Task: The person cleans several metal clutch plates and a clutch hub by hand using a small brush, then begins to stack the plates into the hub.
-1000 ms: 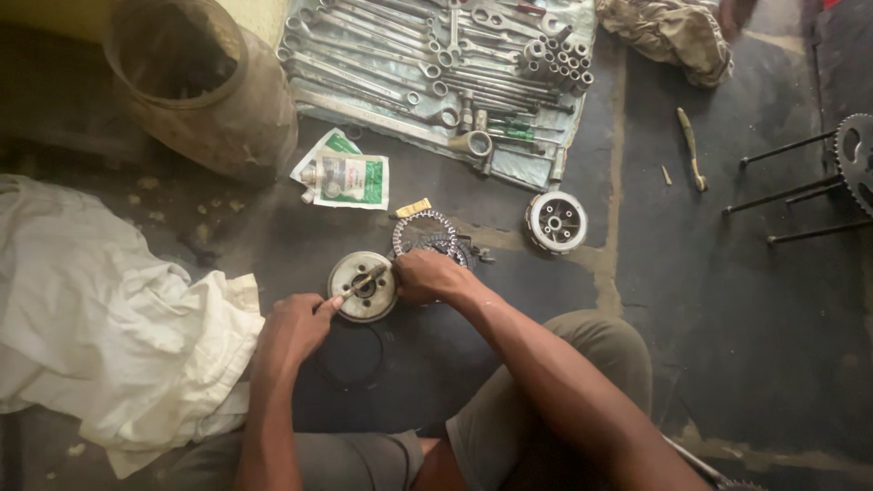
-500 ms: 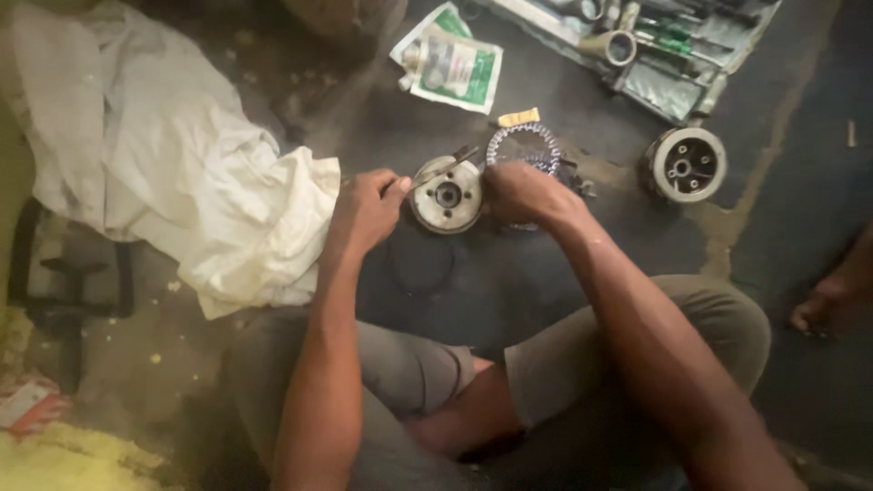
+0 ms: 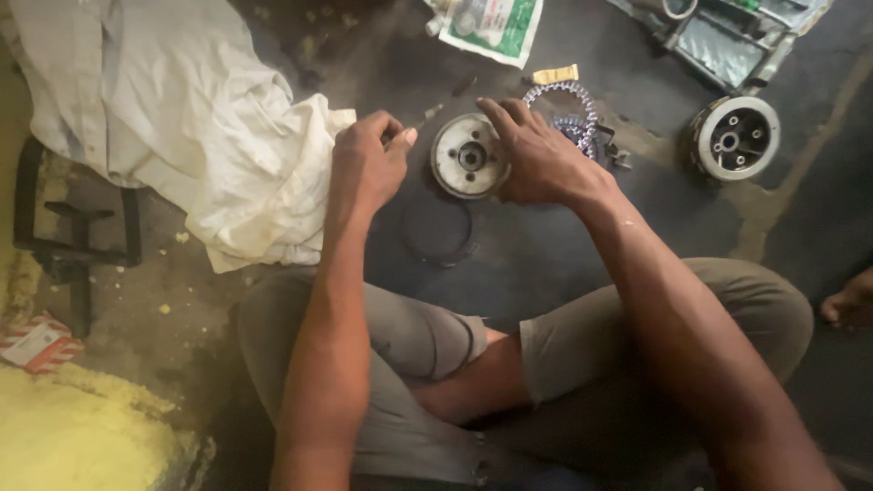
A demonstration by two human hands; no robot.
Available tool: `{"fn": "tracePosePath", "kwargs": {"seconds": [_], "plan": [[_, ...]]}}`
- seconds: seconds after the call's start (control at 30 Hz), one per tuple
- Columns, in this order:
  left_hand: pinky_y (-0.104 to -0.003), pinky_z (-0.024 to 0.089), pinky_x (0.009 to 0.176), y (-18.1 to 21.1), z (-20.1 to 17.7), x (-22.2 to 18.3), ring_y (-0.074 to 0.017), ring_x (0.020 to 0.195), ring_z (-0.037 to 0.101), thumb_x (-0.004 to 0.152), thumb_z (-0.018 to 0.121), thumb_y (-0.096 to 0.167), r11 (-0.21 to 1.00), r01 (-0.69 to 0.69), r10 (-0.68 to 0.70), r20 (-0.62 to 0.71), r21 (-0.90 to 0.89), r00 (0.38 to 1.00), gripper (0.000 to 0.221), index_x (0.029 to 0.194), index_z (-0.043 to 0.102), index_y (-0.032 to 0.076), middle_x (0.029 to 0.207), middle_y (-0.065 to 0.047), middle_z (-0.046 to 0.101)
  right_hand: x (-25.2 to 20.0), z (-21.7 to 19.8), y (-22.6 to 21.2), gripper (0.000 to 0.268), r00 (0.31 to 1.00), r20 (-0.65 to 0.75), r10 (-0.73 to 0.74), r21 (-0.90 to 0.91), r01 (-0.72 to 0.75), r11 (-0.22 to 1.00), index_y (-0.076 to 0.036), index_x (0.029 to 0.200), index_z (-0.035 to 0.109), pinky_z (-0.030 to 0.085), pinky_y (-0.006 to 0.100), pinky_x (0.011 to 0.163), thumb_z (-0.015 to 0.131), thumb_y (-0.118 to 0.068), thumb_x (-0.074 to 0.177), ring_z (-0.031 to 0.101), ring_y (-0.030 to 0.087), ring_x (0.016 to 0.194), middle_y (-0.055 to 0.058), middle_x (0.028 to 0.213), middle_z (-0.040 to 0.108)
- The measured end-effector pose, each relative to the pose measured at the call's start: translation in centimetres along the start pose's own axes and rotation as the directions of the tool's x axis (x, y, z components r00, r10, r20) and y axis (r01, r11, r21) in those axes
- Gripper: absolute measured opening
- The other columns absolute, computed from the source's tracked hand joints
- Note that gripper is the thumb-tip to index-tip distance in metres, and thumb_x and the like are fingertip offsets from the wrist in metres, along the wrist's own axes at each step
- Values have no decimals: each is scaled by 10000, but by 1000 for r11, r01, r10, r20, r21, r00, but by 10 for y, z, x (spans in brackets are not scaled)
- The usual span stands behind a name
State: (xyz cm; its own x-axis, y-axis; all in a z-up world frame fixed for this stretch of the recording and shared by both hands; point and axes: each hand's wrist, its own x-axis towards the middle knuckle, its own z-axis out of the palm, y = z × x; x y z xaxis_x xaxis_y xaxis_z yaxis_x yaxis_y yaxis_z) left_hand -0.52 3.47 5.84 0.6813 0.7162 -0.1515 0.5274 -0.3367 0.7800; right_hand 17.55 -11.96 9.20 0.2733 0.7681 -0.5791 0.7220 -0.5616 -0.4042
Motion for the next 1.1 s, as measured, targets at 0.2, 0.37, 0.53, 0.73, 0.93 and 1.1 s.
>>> {"fn": "tracePosePath", "kwargs": {"seconds": [0.2,0.37,0.53,0.73,0.93,1.1], "plan": [[-437,523,675,-2,3,3,-352,720,700,918,765,212,999,-30,31,-49,27,998,224,878,698,2,776,-181,715,7,27,0,1213,970,-145,-194,-94,182,979,-92,1601,220,263,502,1210,917,-230,618,292,384,1481,185,1619,300],[-434,521,674,-3,4,4,-351,714,697,918,765,208,999,-22,24,-51,28,998,223,879,701,-2,778,-179,717,10,34,5,1191,945,-198,-261,-114,243,963,-11,1570,270,254,505,1210,935,-265,616,301,396,1482,219,1587,340],[-431,525,681,-4,5,4,-343,724,702,927,768,209,996,-77,79,-68,36,995,228,883,703,-5,796,-174,725,12,34,6,1192,938,-195,-286,-138,262,955,3,1557,287,247,503,1226,942,-257,596,303,392,1478,232,1567,366],[-425,524,676,1,3,3,-332,711,702,922,769,216,999,-9,11,-46,33,999,224,896,711,1,793,-172,726,15,36,6,1197,946,-190,-264,-131,242,961,-5,1558,302,252,506,1233,947,-248,579,317,390,1474,223,1567,380],[-422,530,672,0,3,4,-322,709,710,924,771,222,999,-10,11,-43,33,999,231,895,712,1,783,-168,729,16,37,6,1205,947,-195,-255,-136,232,963,1,1538,321,266,519,1212,977,-283,569,333,410,1450,237,1550,385],[-425,529,668,1,4,3,-325,709,707,925,770,219,999,-23,25,-48,38,999,225,896,716,2,785,-169,729,14,37,10,1180,930,-226,-290,-145,263,954,10,1537,343,304,517,1206,973,-280,583,359,411,1458,236,1558,398]]}}
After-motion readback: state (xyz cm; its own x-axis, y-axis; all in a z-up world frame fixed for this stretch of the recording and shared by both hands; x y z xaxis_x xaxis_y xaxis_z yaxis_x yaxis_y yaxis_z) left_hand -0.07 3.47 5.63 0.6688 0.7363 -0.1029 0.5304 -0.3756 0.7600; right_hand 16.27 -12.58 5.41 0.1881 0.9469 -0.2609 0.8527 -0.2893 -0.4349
